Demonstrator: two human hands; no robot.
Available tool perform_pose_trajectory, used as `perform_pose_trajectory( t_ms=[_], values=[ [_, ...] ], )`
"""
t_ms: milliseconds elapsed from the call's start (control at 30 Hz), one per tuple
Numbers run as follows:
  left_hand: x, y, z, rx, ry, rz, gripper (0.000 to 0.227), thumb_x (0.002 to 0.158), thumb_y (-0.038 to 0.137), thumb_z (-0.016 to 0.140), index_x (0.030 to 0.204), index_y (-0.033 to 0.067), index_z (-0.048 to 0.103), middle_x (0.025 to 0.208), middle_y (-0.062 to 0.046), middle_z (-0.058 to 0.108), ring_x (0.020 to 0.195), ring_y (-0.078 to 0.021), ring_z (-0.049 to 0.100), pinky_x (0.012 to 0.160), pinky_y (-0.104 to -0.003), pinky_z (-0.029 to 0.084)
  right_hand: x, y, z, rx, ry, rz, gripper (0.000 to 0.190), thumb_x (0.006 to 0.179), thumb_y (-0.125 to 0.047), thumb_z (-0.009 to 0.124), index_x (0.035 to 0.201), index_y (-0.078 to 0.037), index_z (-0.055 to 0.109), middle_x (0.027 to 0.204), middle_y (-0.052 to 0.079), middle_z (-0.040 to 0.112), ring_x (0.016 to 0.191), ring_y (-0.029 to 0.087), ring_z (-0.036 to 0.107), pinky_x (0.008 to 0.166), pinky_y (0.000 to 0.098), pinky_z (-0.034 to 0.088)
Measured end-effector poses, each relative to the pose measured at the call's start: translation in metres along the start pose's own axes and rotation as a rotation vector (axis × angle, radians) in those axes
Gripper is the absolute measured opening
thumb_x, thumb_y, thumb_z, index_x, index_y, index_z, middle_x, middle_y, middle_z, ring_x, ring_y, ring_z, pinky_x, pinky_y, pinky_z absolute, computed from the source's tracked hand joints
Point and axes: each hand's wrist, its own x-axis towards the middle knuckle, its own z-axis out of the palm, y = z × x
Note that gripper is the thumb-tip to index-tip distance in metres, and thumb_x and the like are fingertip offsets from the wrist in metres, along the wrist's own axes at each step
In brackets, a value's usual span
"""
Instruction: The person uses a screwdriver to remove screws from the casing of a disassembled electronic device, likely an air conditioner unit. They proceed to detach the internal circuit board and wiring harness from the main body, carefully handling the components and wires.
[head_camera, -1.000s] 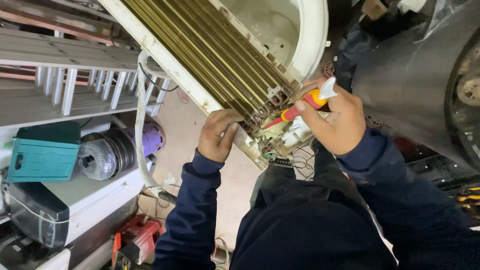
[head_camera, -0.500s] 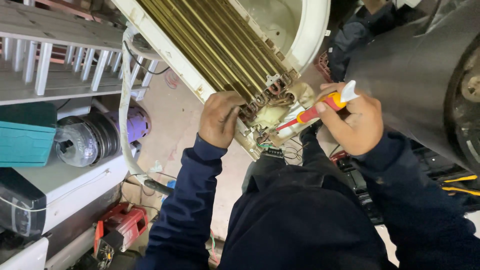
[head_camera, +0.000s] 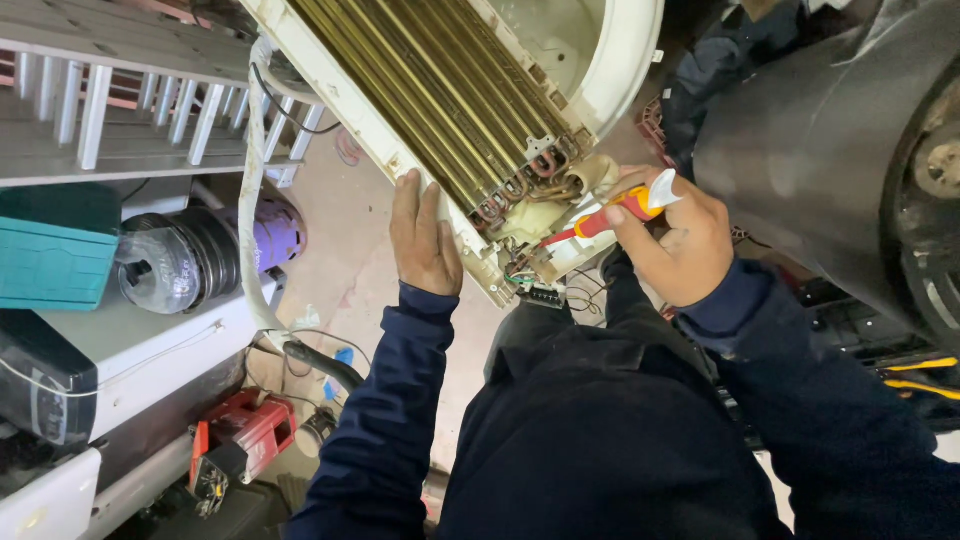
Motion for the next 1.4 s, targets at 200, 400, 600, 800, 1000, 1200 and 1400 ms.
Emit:
perform_pose_trajectory(
  t_ms=[200, 400, 600, 800, 1000, 1200, 1400],
  values=[
    [-0.001, 0.002, 0.004, 0.003, 0.019, 0.008, 0.049, 0.102, -0.005, 0.048, 0.151, -0.0010, 0.048, 0.161, -0.025, 0.041, 0.153, -0.0421, 0.039, 0.129, -0.049, 0.032, 0.005, -0.002, 0.001, -0.010, -0.011, -0.019, 0.015, 0.101, -0.008, 0.071, 0.108, 0.003, 0.064, 0.110, 0.018, 0.072, 0.111, 0.032, 0.073, 0.096, 0.0378, 0.056],
    [-0.001, 0.004, 0.003, 0.007, -0.003, -0.042, 0.049, 0.100, -0.005, 0.048, 0.149, -0.0015, 0.049, 0.160, -0.026, 0.041, 0.152, -0.0441, 0.038, 0.128, -0.051, 0.032, 0.011, -0.004, -0.002, -0.034, -0.043, -0.051, 0.015, 0.099, -0.007, 0.072, 0.108, 0.002, 0.063, 0.110, 0.018, 0.072, 0.106, 0.033, 0.073, 0.093, 0.0381, 0.057],
    [-0.001, 0.003, 0.004, -0.019, 0.005, -0.045, 0.046, 0.103, -0.004, 0.046, 0.149, -0.0011, 0.049, 0.161, -0.026, 0.040, 0.154, -0.0442, 0.037, 0.130, -0.051, 0.030, 0.015, 0.002, -0.002, -0.029, -0.055, -0.065, 0.018, 0.098, -0.007, 0.072, 0.110, 0.003, 0.063, 0.112, 0.020, 0.072, 0.104, 0.033, 0.073, 0.092, 0.0382, 0.056],
    [-0.011, 0.012, 0.008, 0.041, 0.038, -0.080, 0.047, 0.102, 0.002, 0.049, 0.149, 0.0020, 0.049, 0.162, -0.026, 0.039, 0.153, -0.0442, 0.039, 0.129, -0.050, 0.031, 0.021, 0.010, 0.000, -0.023, -0.081, -0.007, 0.022, 0.097, -0.009, 0.074, 0.113, 0.002, 0.064, 0.103, 0.017, 0.073, 0.094, 0.030, 0.074, 0.085, 0.0365, 0.057],
    [-0.041, 0.043, 0.015, -0.546, 0.037, -0.655, 0.084, 0.095, 0.029, 0.069, 0.156, -0.0031, 0.019, 0.153, -0.027, 0.037, 0.138, -0.0431, 0.048, 0.114, -0.049, 0.041, 0.025, 0.003, -0.001, -0.062, -0.090, 0.028, 0.016, 0.098, -0.008, 0.072, 0.110, 0.001, 0.065, 0.105, 0.017, 0.074, 0.098, 0.029, 0.075, 0.086, 0.0361, 0.057],
    [-0.039, 0.038, 0.024, -0.402, -0.041, -0.380, 0.064, 0.092, 0.019, 0.077, 0.143, -0.0058, 0.048, 0.137, -0.026, 0.056, 0.126, -0.0430, 0.055, 0.108, -0.049, 0.044, 0.034, -0.005, -0.005, -0.022, -0.238, -0.154, 0.017, 0.099, -0.010, 0.069, 0.113, -0.001, 0.064, 0.110, 0.017, 0.073, 0.109, 0.031, 0.074, 0.095, 0.0383, 0.056],
    [-0.032, 0.035, 0.024, -0.787, -0.067, -0.541, 0.055, 0.079, 0.011, 0.069, 0.131, 0.0018, 0.055, 0.118, -0.019, 0.063, 0.111, -0.0382, 0.064, 0.100, -0.044, 0.052, 0.057, -0.031, 0.008, -0.409, -0.310, 0.160, 0.025, 0.094, -0.026, 0.072, 0.105, -0.004, 0.070, 0.081, 0.017, 0.074, 0.074, 0.031, 0.075, 0.066, 0.0382, 0.056]
  ],
)
